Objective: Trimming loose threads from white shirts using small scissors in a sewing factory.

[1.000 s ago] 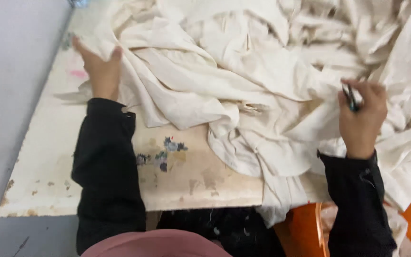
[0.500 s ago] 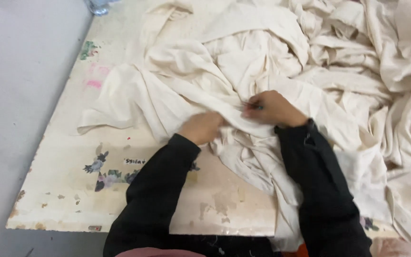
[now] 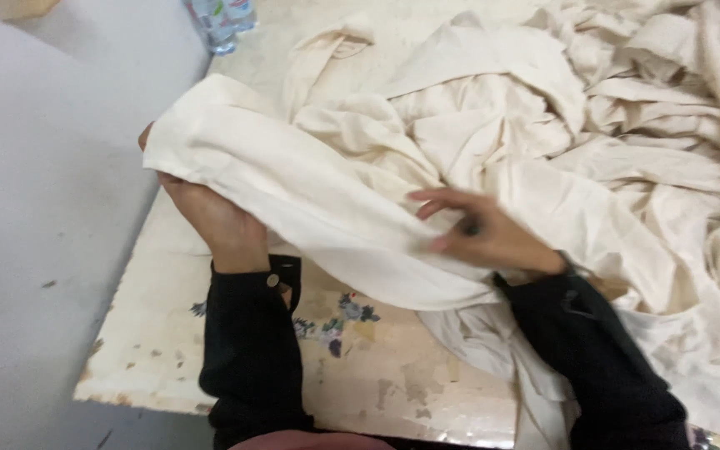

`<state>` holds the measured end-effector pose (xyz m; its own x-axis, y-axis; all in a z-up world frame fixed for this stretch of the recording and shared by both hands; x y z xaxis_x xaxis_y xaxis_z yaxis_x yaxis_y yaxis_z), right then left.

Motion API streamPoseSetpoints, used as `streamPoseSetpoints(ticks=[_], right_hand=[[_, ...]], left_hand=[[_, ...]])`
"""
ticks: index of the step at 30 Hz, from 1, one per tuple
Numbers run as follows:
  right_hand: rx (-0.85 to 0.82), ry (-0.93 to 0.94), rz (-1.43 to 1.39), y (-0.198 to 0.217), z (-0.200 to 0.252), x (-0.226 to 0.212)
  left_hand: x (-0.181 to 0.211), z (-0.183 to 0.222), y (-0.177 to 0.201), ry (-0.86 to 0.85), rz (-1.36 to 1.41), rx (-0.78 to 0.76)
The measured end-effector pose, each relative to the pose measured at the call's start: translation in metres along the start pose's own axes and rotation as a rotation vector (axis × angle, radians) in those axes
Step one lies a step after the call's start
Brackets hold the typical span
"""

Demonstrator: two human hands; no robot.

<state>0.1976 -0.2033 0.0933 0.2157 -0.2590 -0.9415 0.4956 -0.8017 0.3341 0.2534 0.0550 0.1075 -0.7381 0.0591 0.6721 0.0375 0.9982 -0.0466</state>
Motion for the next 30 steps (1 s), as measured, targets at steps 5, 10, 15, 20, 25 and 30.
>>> streamPoseSetpoints(ticks=[5, 10, 15, 20, 25, 30], right_hand=[[-0.127, 0.283, 0.118, -0.006, 0.030, -0.028], [-0.140, 0.005, 0.706, -0.098, 0.008, -0.009], [0.026, 0.062, 1.089, -0.088, -0.006, 0.078], [0.470, 0.069, 0.322, 0.016, 0.040, -0.001], [0.995, 0.288, 0.736, 0.066, 0.067, -0.020], [0.716, 0.282, 0.278, 0.012, 0.051, -0.062]], left_hand=[[0.012, 0.009, 0.018, 0.009, 0.013, 0.200], [0.019, 0.005, 0.025, 0.014, 0.037, 0.326], [0.030, -0.005, 0.026, -0.006, 0.055, 0.450], [0.022, -0.017, 0.033, 0.128, -0.083, 0.259], [-0.019, -0.002, -0.009, 0.387, 0.124, -0.096], [0.050, 0.003, -0.082, 0.611, 0.282, -0.504]])
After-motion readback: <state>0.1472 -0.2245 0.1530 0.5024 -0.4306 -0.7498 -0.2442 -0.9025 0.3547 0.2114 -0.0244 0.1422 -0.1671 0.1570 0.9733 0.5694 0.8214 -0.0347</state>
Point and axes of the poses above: each hand's wrist, its own z-axis away from the middle knuckle, its own y-axis out of the back of the hand, x = y × z, the point moved 1 cm from there along -z, towards the middle knuckle, and after that the axes turned 8 degrees about -x, right-handed, at the moved point
